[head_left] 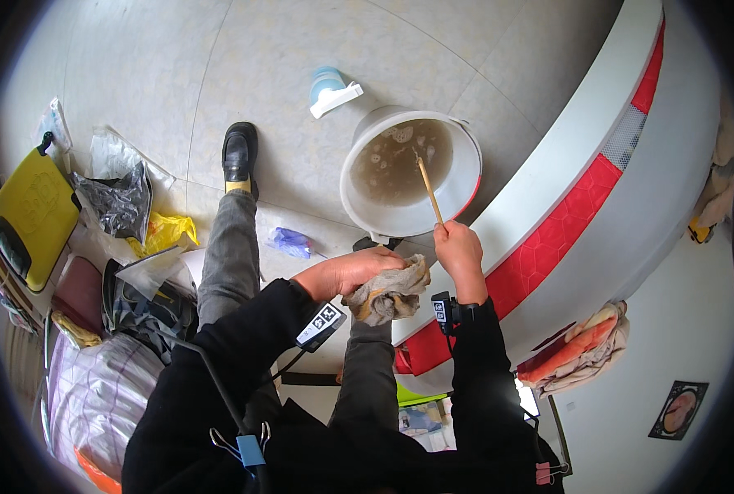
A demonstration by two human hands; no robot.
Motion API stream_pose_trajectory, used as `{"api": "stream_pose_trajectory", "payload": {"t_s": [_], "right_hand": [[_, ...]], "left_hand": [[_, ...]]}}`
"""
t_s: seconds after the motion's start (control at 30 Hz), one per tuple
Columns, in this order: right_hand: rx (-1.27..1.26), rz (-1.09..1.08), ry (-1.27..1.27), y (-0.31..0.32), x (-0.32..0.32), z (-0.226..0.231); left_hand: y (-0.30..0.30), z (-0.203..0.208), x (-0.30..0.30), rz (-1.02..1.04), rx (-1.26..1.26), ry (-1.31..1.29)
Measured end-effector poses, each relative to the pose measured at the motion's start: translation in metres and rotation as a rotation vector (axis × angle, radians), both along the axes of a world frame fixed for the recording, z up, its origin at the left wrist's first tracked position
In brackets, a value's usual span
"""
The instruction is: The person retrieves a spray bottle and cloth, then scrubs a window frame using a wooden stick and cloth. They wipe the frame and sash area repeatedly, focusing on the lower track and vertical edges.
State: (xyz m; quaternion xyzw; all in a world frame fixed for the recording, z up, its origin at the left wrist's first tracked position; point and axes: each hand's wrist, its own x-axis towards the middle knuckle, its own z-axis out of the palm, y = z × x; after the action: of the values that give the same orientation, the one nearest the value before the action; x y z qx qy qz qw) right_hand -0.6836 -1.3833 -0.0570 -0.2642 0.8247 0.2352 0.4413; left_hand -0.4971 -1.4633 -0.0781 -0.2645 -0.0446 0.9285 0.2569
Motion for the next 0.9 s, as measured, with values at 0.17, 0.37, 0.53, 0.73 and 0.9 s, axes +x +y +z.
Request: {"api": "stream_pose_trajectory", "payload": {"t_s": [0.17, 0.37, 0.53, 0.73, 0.9], "right_hand": [[-0.033, -0.042, -0.017, 0.000, 0.004, 0.007], [-0.083, -0.161, -0.024, -0.001, 0.008, 0.014], [-0.173, -0.282, -0.075, 0.001, 0.010, 0.017], [-0.328, -0.093, -0.140, -0.004, 0.007, 0.037], [-0.234, 0.063, -0.230, -0.028, 0.005, 0.060]], "left_hand": [[0.003, -0.001, 0.002, 0.096, 0.017, -0.043], [0.009, -0.009, -0.006, 0.108, -0.109, -0.066], [0.000, -0.007, -0.016, -0.003, -0.519, -0.045], [-0.010, 0.004, -0.024, -0.066, -1.047, 0.091], [-0.004, 0.008, -0.034, -0.290, -1.494, 0.198]]}}
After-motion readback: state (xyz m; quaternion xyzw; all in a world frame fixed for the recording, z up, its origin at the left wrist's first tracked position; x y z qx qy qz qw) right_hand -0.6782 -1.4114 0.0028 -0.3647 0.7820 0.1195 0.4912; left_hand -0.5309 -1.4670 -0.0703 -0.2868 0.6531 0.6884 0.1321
